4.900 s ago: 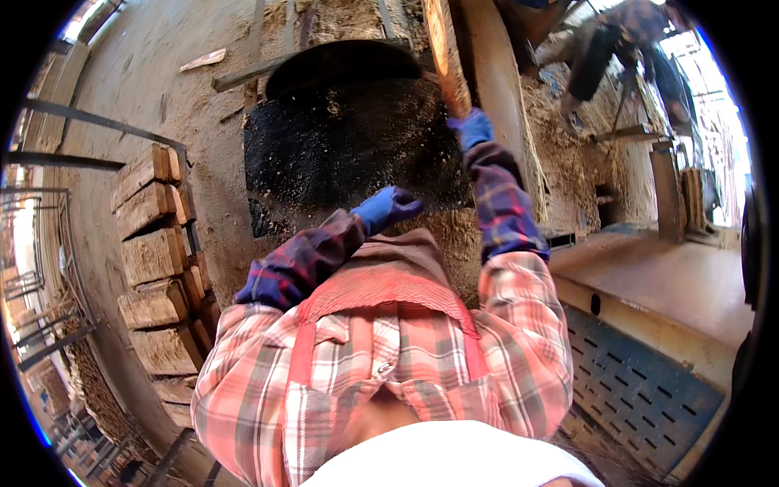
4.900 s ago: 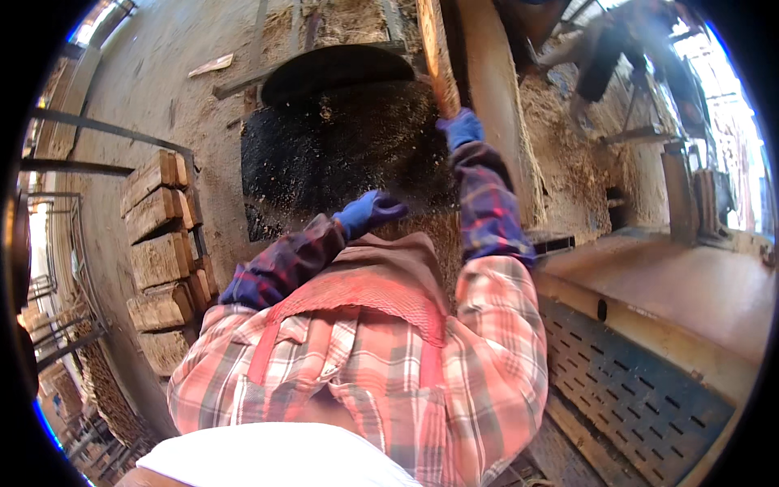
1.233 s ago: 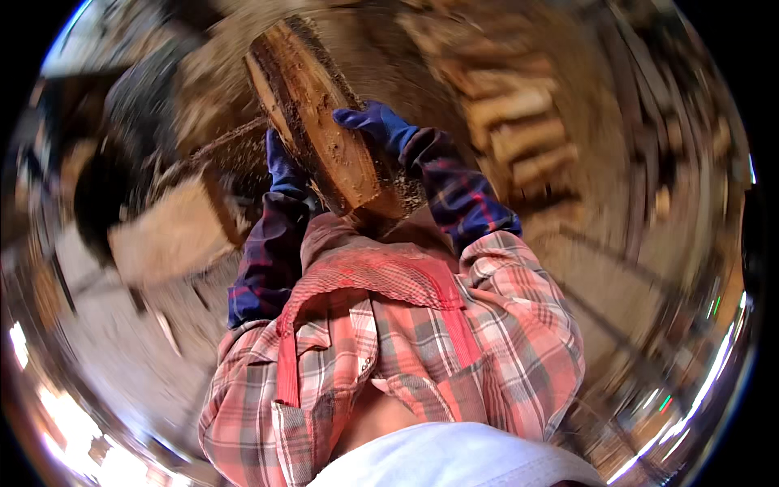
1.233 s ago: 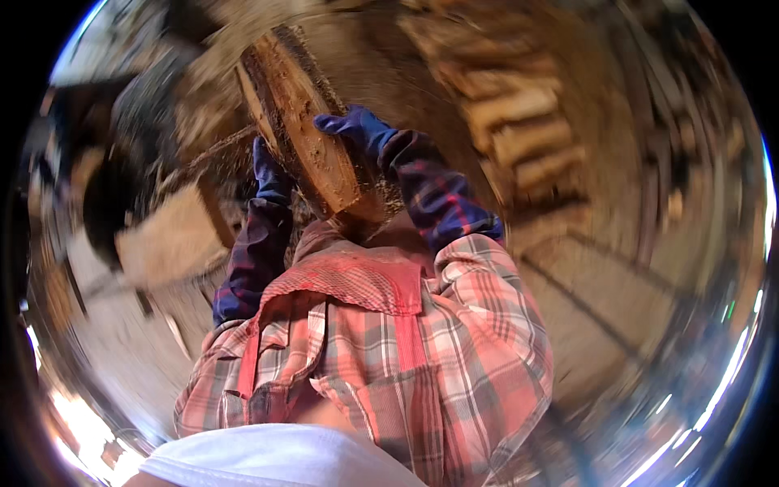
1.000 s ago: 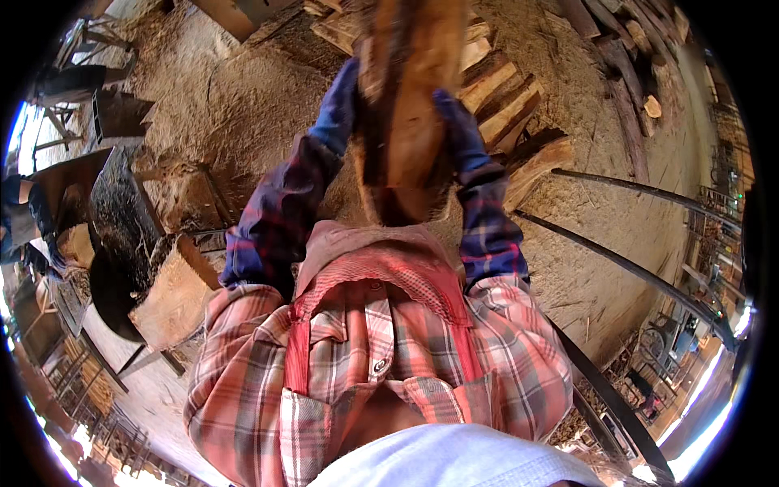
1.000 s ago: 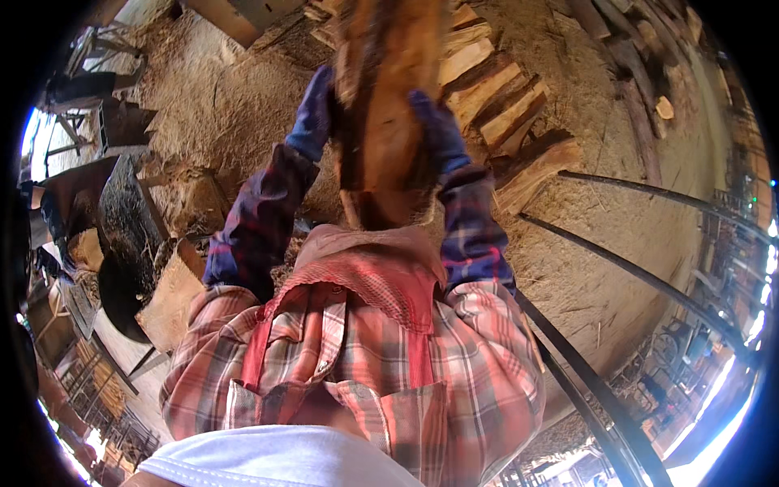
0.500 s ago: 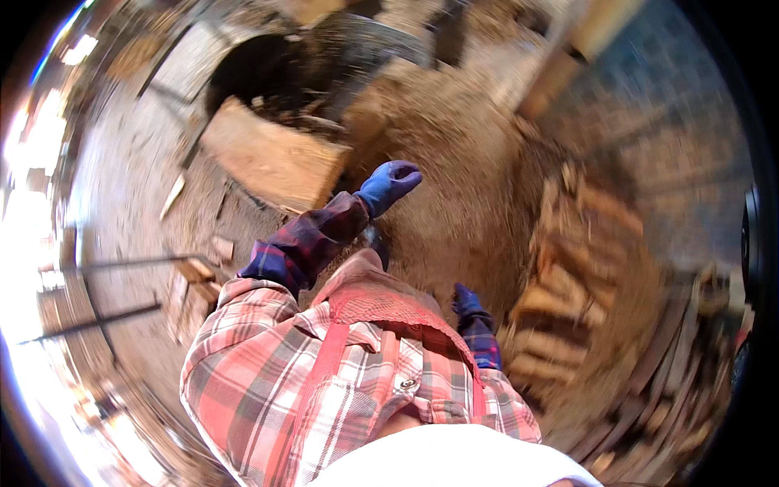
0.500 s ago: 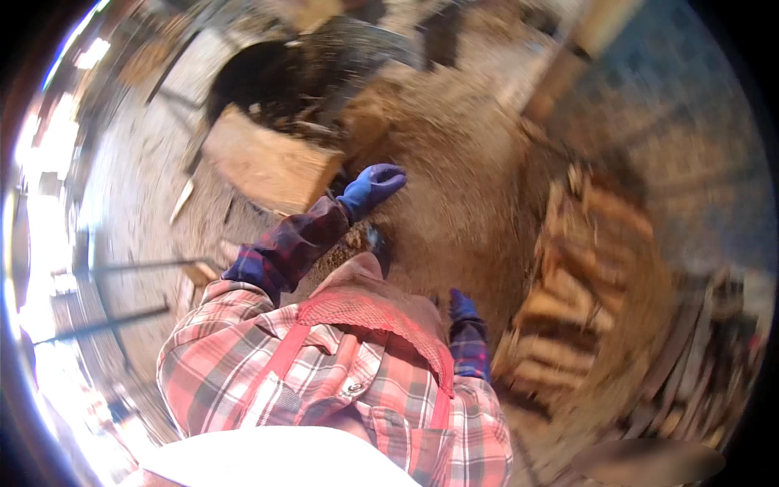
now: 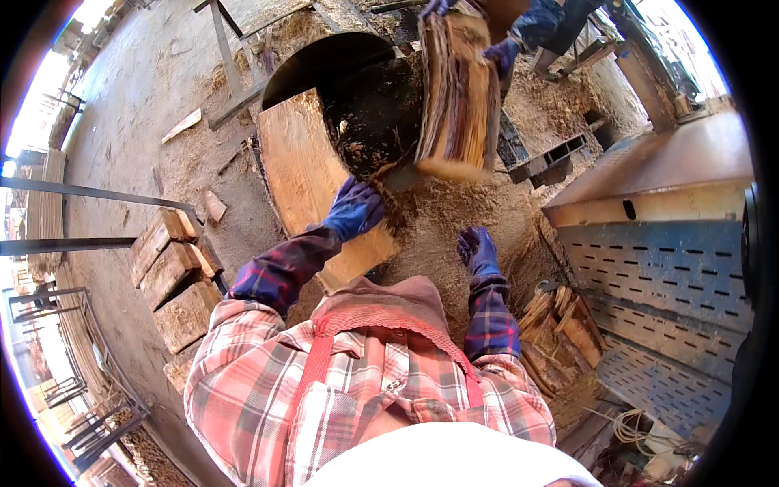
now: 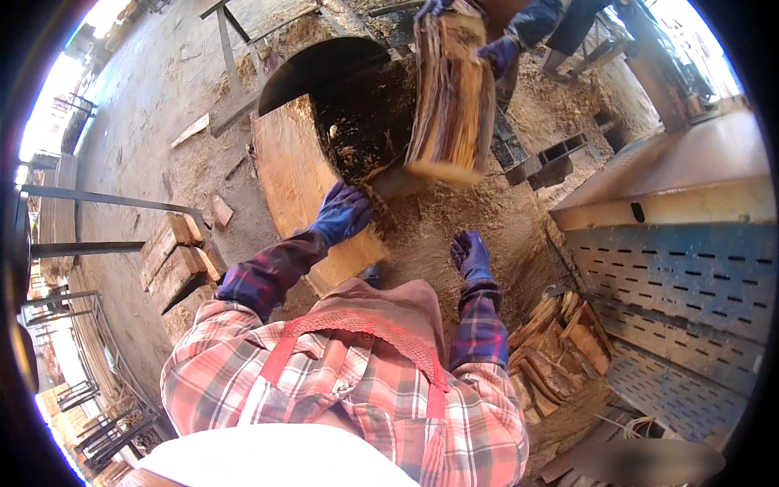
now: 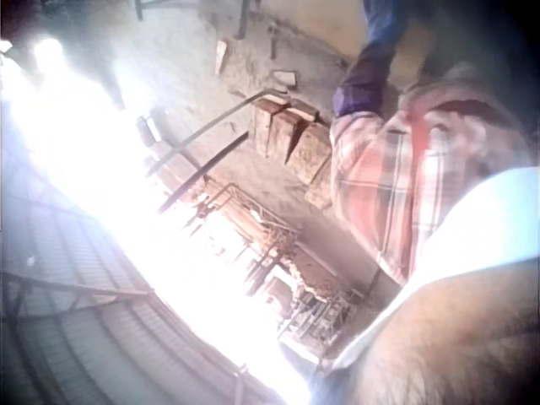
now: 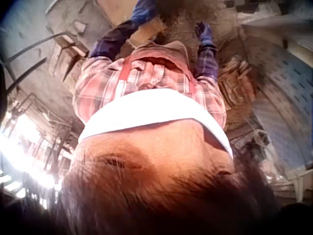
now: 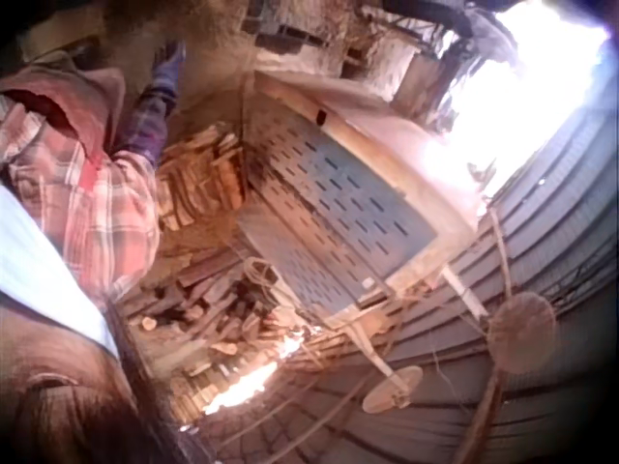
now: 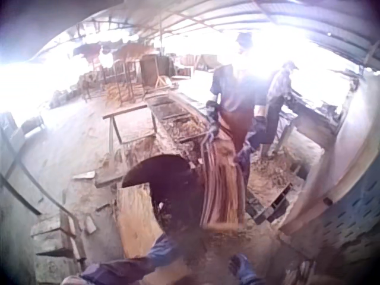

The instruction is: The person repeatedly picks up large rectangular timber planks from a pile and stacks them onto a growing stack. The person wears blue gloves and a plaid shirt while performing this repetitive manual labor in a lumber yard.

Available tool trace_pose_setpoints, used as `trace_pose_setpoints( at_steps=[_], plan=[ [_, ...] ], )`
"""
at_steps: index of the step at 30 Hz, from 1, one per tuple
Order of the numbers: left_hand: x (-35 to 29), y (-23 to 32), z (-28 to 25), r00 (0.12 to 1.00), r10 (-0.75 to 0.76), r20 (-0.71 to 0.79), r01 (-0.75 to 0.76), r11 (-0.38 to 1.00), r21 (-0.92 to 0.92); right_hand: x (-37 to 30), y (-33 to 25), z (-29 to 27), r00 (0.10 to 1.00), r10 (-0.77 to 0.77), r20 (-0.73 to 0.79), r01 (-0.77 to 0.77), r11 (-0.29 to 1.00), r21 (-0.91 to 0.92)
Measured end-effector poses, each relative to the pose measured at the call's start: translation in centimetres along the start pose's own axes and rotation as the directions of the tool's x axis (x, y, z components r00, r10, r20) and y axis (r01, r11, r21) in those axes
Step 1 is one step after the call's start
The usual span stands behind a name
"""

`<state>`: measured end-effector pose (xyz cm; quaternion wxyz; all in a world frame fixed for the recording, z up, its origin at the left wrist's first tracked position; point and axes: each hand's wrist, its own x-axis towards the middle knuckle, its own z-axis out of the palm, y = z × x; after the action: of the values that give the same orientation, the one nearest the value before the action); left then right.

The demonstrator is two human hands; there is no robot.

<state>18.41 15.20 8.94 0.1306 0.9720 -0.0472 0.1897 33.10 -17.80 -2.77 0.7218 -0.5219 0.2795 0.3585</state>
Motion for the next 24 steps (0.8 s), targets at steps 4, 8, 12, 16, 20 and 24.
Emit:
trace_pose_setpoints(
  at_steps=[4,8,12,16,20,24],
  plan=[
    [4.5,-0.8,1.1,0.907,-0.422,-0.011,0.410,0.887,-0.212,1.9,-5.4,4.4,1.000,-0.030,-0.011,0.031,0.982,0.188],
    [12.0,-1.3,6.1,0.687,-0.722,-0.083,0.523,0.571,-0.633,5.3,-8.4,8.2,0.941,-0.178,0.288,0.121,0.971,0.205],
    [17.2,-3.1,9.9,0.675,-0.616,0.407,0.565,0.076,-0.821,6.8,-7.9,9.5,0.879,-0.141,0.456,-0.031,0.937,0.349],
    [18.5,-4.4,8.3,0.751,-0.410,0.518,0.533,-0.087,-0.841,3.2,-6.6,10.1,0.829,-0.235,0.507,0.171,0.970,0.171],
    [17.1,-2.7,1.9,0.640,-0.406,0.652,0.719,0.016,-0.695,-2.1,-7.6,10.8,0.748,0.080,0.658,-0.151,0.987,0.052],
    [11.1,2.0,-6.0,0.512,-0.488,0.707,0.822,0.039,-0.568,-2.5,-9.9,12.7,0.651,-0.039,0.758,-0.120,0.981,0.154]
  ],
)
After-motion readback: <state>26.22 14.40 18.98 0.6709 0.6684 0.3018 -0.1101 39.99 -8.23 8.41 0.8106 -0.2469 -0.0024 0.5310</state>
